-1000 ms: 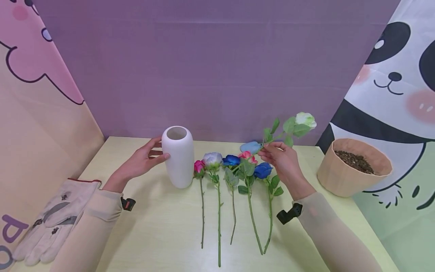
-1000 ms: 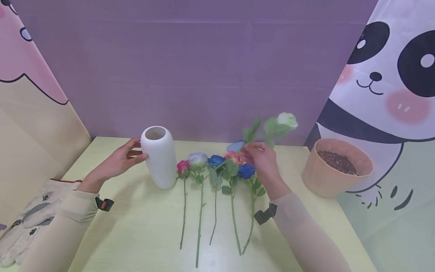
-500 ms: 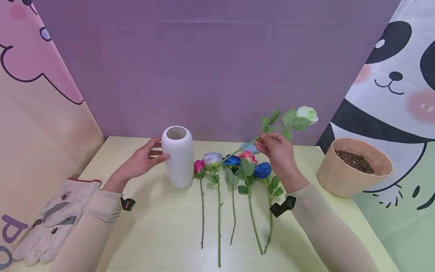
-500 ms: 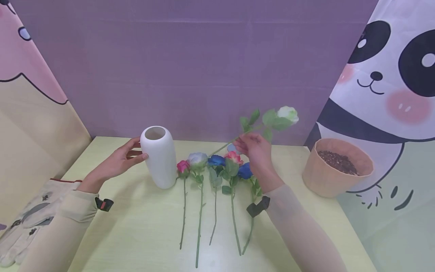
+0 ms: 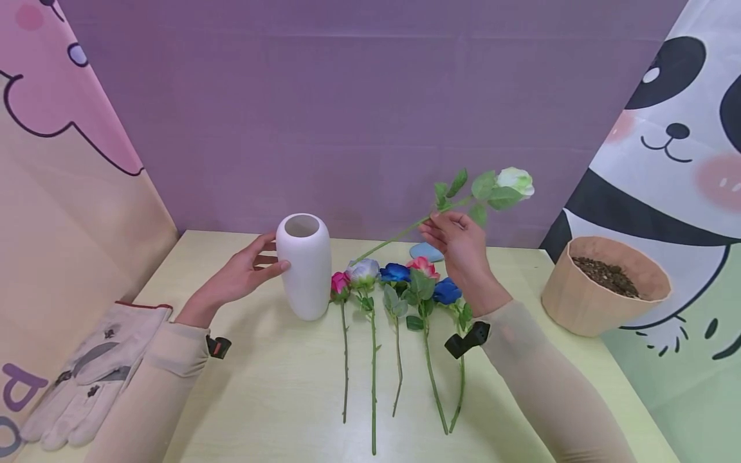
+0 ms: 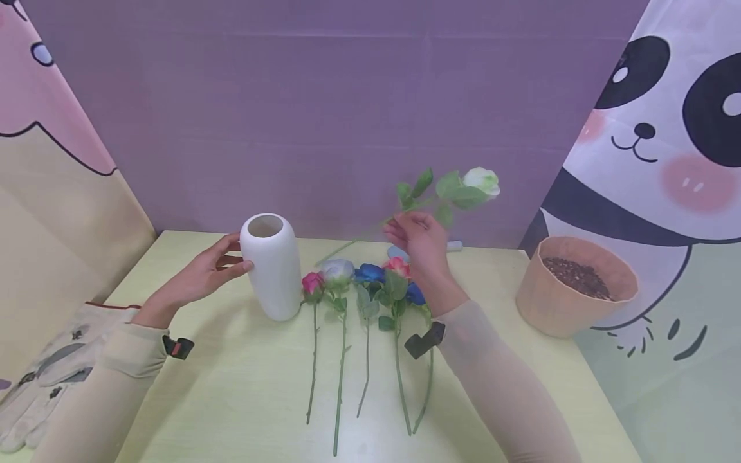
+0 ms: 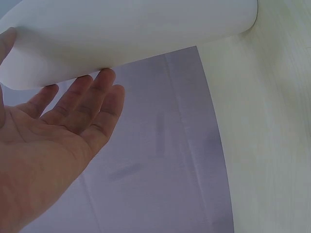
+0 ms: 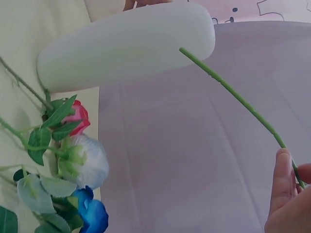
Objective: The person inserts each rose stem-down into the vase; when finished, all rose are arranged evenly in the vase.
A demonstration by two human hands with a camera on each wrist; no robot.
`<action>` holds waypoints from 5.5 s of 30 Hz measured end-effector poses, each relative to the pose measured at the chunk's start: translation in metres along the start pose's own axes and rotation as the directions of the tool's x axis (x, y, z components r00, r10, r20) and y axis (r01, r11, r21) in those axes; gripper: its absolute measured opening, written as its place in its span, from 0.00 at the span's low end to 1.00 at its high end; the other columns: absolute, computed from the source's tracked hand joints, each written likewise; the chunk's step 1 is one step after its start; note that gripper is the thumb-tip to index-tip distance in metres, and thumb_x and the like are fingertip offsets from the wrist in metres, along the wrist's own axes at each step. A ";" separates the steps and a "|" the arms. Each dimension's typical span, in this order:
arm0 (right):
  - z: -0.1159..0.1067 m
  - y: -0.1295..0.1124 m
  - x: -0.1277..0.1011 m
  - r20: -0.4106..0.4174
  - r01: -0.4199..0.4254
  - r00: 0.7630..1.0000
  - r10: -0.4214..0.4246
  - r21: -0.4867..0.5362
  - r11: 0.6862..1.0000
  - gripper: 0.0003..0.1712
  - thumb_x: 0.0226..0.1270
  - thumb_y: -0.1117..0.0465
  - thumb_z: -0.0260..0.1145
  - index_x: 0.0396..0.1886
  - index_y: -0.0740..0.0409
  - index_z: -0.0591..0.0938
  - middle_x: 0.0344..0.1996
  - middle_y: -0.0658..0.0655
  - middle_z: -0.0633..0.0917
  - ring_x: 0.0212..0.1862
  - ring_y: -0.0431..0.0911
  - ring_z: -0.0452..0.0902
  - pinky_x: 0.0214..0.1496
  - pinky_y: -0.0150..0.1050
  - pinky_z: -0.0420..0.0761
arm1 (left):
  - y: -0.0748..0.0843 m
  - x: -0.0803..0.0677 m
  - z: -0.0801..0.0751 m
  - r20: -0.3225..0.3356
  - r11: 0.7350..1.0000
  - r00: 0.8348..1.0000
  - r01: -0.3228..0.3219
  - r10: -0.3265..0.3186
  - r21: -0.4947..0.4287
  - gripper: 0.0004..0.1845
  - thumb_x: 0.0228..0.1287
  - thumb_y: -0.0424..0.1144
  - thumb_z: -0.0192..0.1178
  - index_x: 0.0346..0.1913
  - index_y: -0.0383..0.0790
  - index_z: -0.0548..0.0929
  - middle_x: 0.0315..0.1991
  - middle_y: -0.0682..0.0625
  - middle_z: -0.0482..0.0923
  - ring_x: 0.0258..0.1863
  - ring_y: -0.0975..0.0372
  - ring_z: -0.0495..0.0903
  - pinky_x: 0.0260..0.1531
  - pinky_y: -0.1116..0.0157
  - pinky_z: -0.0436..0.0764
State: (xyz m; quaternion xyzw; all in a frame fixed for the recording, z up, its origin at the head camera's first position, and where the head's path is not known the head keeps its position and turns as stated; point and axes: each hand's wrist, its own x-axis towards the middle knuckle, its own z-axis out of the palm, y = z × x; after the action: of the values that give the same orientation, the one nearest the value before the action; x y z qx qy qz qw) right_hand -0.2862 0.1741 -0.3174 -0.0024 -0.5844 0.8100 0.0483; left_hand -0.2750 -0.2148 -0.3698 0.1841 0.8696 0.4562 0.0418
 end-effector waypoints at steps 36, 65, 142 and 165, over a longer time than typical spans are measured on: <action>0.051 -0.017 0.001 -0.013 0.047 0.999 -0.045 0.200 0.979 0.09 0.71 0.63 0.64 0.44 0.59 0.72 0.35 0.55 0.87 0.36 0.43 0.89 0.46 0.32 0.87 | 0.001 -0.002 0.000 0.003 1.000 1.000 0.005 -0.005 0.003 0.39 0.70 0.55 0.60 0.77 0.53 0.55 0.70 0.41 0.68 0.67 0.42 0.73 0.61 0.42 0.78; 0.097 0.015 0.003 0.108 0.078 0.991 -0.078 0.003 0.997 0.07 0.72 0.63 0.65 0.41 0.57 0.75 0.33 0.53 0.88 0.35 0.42 0.89 0.43 0.35 0.88 | -0.004 0.001 0.000 0.014 1.000 1.000 -0.003 0.003 -0.001 0.37 0.70 0.56 0.60 0.76 0.57 0.56 0.70 0.44 0.68 0.68 0.44 0.73 0.62 0.42 0.77; 0.138 0.046 0.009 0.228 0.050 0.973 0.033 -0.347 0.937 0.14 0.69 0.56 0.69 0.47 0.60 0.84 0.31 0.46 0.82 0.33 0.41 0.76 0.24 0.30 0.71 | -0.003 -0.002 0.002 0.005 1.000 1.000 0.012 -0.012 0.004 0.39 0.71 0.55 0.59 0.78 0.54 0.55 0.71 0.42 0.67 0.68 0.42 0.73 0.61 0.41 0.77; 0.138 0.054 0.008 0.234 0.055 0.971 0.057 -0.447 0.893 0.13 0.68 0.51 0.69 0.47 0.51 0.88 0.34 0.49 0.83 0.35 0.45 0.79 0.23 0.31 0.70 | -0.003 0.000 0.001 0.013 0.999 0.999 0.035 -0.035 0.001 0.40 0.69 0.59 0.59 0.78 0.58 0.54 0.72 0.45 0.66 0.69 0.44 0.72 0.61 0.41 0.77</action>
State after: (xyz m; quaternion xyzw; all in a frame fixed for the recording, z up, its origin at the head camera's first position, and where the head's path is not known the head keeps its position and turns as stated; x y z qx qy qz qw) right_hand -0.3066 0.0273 -0.3240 0.0843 -0.7576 0.6468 -0.0253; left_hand -0.2753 -0.2152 -0.3730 0.1718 0.8726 0.4539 0.0552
